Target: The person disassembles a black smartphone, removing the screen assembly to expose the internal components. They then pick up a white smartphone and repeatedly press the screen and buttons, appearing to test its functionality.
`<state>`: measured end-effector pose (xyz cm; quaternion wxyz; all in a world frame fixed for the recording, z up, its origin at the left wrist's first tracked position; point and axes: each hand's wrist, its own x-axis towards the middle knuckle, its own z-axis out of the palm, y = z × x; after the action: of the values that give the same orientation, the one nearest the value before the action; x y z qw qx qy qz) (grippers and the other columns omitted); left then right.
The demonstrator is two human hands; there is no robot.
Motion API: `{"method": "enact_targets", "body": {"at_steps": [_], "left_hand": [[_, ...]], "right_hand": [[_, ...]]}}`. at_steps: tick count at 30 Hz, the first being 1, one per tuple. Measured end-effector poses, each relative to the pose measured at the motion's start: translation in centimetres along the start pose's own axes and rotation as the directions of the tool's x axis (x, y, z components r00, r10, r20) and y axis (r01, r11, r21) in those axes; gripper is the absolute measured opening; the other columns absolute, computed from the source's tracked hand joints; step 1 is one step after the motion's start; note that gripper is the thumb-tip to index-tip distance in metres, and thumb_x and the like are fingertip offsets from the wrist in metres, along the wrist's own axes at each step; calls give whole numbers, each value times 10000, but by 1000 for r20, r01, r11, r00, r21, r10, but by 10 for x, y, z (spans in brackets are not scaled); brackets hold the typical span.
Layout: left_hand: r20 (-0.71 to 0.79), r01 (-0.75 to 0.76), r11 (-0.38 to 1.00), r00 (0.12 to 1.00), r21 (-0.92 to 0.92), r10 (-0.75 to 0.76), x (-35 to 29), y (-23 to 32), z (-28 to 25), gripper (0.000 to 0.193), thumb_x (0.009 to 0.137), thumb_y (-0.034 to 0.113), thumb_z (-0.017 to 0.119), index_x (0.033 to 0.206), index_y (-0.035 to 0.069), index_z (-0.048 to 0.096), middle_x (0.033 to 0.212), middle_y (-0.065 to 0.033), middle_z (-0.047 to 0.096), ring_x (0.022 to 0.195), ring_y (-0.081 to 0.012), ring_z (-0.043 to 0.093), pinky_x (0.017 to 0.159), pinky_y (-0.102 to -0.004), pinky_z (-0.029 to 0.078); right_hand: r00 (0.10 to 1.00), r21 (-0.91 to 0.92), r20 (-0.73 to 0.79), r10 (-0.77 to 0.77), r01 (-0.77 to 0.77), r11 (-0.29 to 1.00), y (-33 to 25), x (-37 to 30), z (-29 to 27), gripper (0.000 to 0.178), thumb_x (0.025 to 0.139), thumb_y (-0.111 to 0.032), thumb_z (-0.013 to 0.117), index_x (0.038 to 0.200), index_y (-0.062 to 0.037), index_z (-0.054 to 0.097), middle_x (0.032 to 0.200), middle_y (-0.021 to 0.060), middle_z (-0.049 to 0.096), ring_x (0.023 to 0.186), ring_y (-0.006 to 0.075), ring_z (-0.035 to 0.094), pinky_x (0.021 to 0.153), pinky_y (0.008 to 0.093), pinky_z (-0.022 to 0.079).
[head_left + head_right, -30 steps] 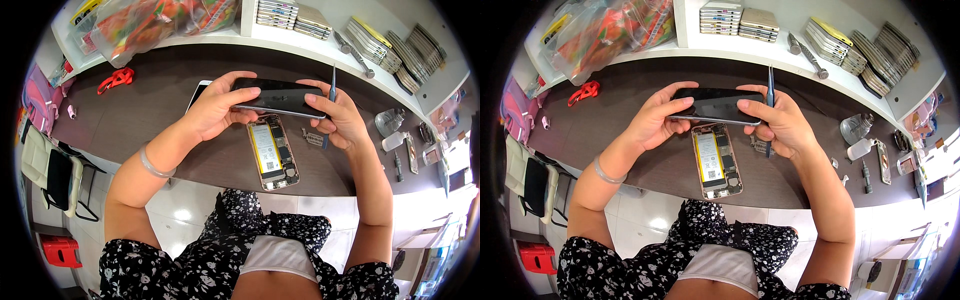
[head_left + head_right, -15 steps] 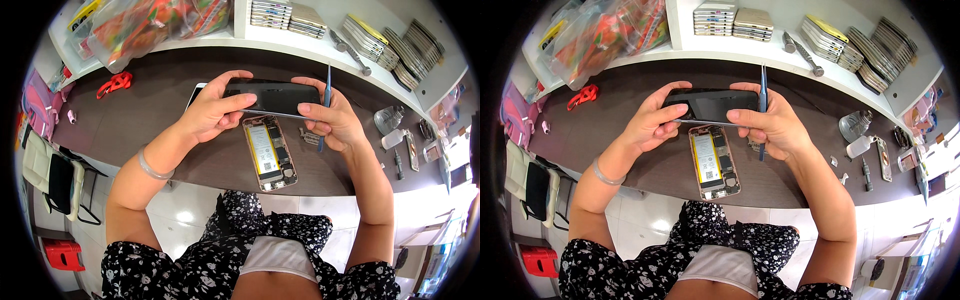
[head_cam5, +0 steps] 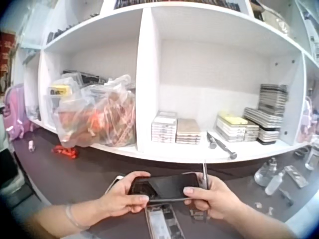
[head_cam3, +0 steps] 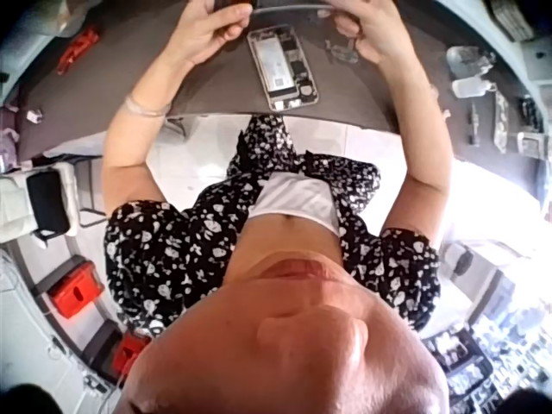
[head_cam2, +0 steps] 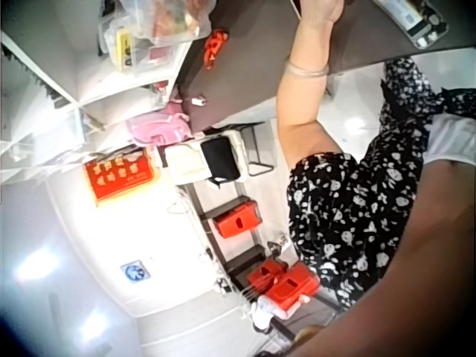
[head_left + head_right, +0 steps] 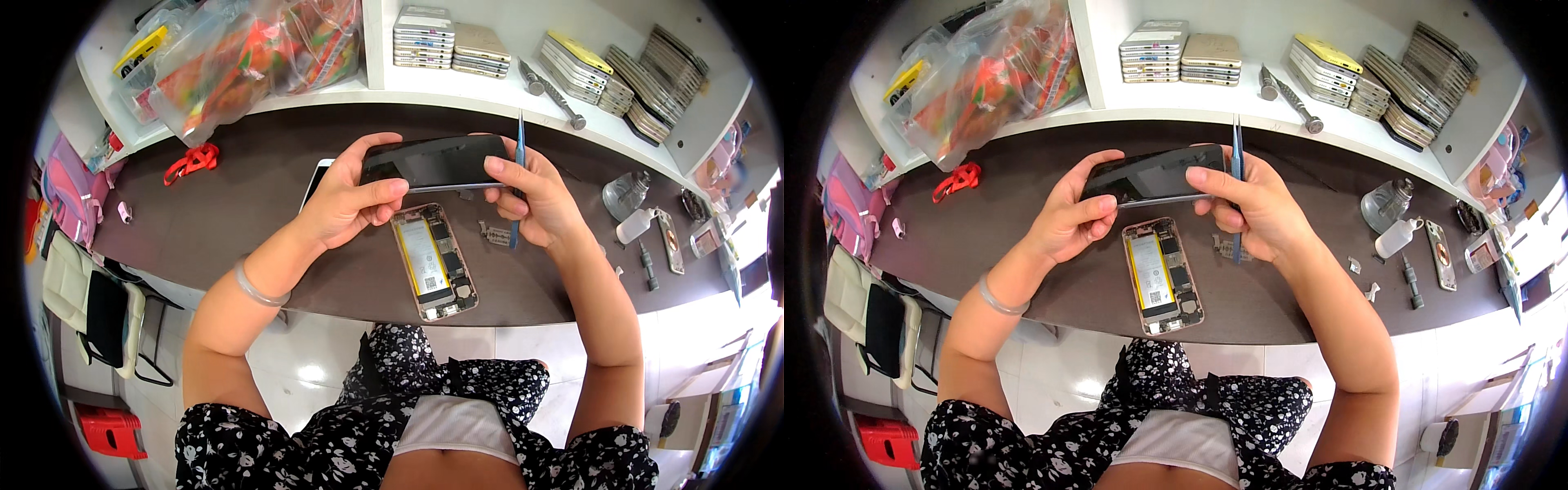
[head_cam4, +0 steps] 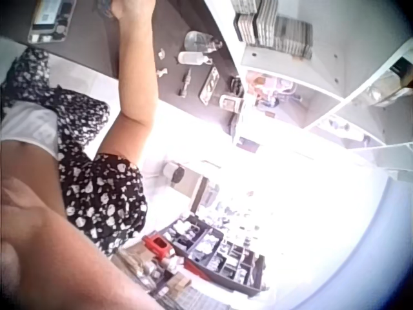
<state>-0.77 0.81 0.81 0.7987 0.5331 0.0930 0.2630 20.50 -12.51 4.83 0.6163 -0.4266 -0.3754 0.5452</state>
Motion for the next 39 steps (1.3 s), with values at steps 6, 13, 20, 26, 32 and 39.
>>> {"method": "enact_targets", "body": {"at_steps": [6,13,20,26,32,39], "left_hand": [[-9,-121,977,992,178,125,-4,3,13,700,784,-8,750,1338,102,335,881,-49,610,623,-90,575,516,-225,456],[34,-258,957,966,132,256,5,-3,10,771,791,32,771,1379,94,277,1000,-75,610,795,-99,608,635,-243,501],[105,-183,925,982,332,157,0,-2,1,714,788,136,802,1331,41,349,806,-39,640,679,-55,604,618,-221,465],[139,-165,864,984,476,111,4,-4,5,599,787,78,787,1275,45,441,805,-22,637,690,-46,591,622,-201,464],[142,-193,790,981,582,135,5,-5,-1,482,804,131,785,1183,21,508,781,-20,636,670,-44,587,608,-199,458],[165,-192,728,980,658,110,3,-6,-2,450,808,160,787,1142,24,518,767,-29,639,666,-49,588,603,-206,458]], "right_hand": [[977,-244,-125,-174,140,960,7,2,-5,287,796,-73,772,1004,2,588,672,-41,534,471,13,396,403,194,274],[809,-542,-172,-562,399,740,-1,-12,-8,301,732,-67,830,966,21,661,668,-30,594,502,35,478,454,175,362],[64,-842,490,-870,295,-452,-54,-30,-12,204,765,0,753,967,-14,726,848,110,718,722,177,674,651,255,516],[186,-757,651,-736,230,-612,-76,-2,-38,306,716,75,721,1000,-39,712,884,118,709,760,248,685,665,306,533],[466,-791,580,-668,128,-598,-64,55,-35,396,699,-3,733,1074,-118,678,1060,62,706,901,227,685,731,335,557],[810,-855,184,-557,-148,-497,-75,73,14,302,867,-216,652,1162,-147,651,1114,120,680,1012,310,644,791,392,536]]}}
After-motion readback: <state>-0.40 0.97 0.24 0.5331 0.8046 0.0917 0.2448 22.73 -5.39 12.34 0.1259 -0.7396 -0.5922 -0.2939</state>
